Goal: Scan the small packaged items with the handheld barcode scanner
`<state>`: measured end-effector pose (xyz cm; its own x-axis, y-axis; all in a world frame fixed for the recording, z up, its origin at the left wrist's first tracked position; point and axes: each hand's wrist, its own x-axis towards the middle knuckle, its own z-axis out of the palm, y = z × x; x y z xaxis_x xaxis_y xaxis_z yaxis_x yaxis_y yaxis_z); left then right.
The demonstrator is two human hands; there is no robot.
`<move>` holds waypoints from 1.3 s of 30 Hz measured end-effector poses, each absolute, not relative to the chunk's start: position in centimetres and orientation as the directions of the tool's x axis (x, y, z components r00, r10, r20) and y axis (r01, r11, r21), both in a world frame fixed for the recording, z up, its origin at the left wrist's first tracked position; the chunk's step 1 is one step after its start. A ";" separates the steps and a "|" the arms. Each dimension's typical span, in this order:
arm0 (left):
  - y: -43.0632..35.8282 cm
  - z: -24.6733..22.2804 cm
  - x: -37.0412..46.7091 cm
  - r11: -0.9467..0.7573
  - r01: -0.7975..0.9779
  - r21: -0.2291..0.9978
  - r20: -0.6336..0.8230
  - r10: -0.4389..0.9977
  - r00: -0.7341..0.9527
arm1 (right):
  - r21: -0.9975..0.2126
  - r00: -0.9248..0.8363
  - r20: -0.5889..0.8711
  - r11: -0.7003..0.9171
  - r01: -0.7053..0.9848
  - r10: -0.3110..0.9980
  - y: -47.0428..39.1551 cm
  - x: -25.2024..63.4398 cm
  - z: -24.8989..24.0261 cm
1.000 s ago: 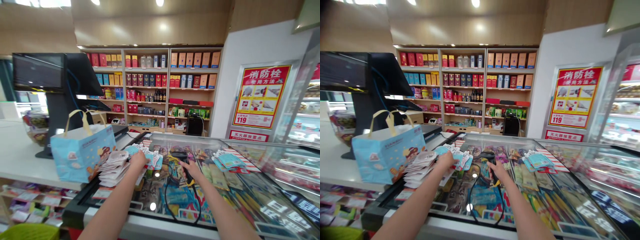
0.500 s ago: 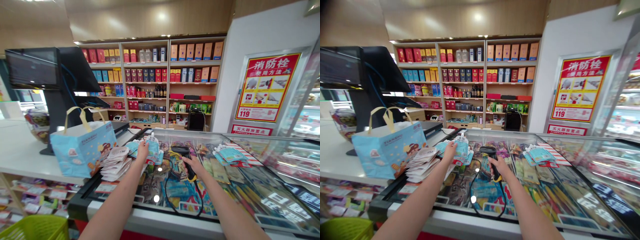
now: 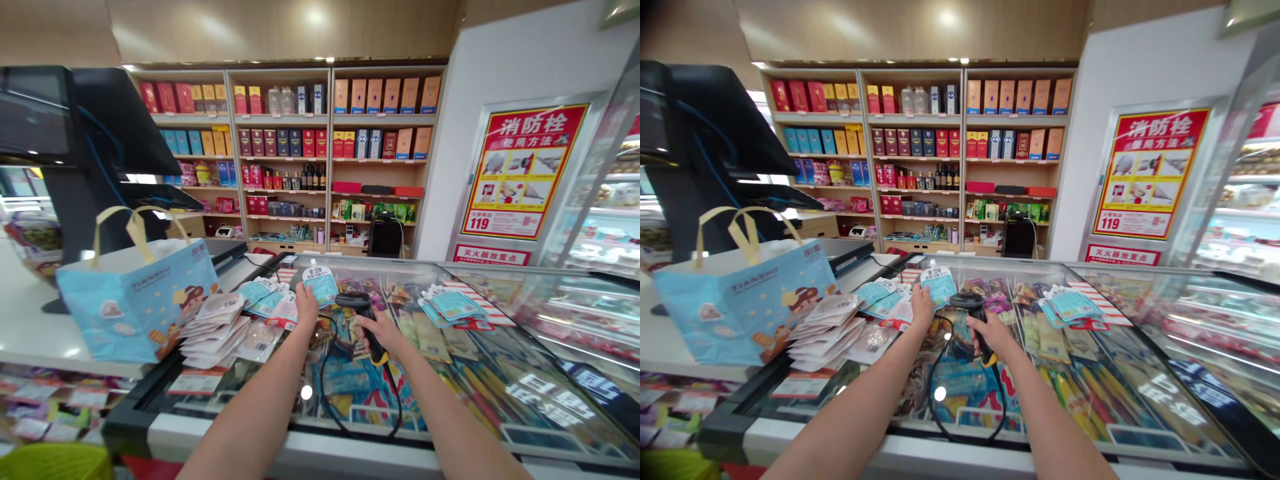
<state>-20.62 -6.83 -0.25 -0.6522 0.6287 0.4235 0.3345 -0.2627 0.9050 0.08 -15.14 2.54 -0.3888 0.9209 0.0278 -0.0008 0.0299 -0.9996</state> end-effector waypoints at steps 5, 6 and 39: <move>-6.7 -0.4 -20.8 -0.276 0.333 0.901 0.432 0.619 -0.656 | -0.998 -0.403 0.007 0.030 0.052 0.915 -14.9 0.0 2.0; -6.7 -0.4 -20.7 -0.271 0.339 0.901 0.433 0.622 -0.653 | -0.998 -0.405 0.007 0.032 0.055 0.914 -14.9 0.0 2.0; -4.4 -0.4 -2.4 -0.112 0.213 0.971 0.181 0.923 -0.339 | -1.000 -0.036 0.022 0.021 -0.015 0.999 -16.2 12.2 5.4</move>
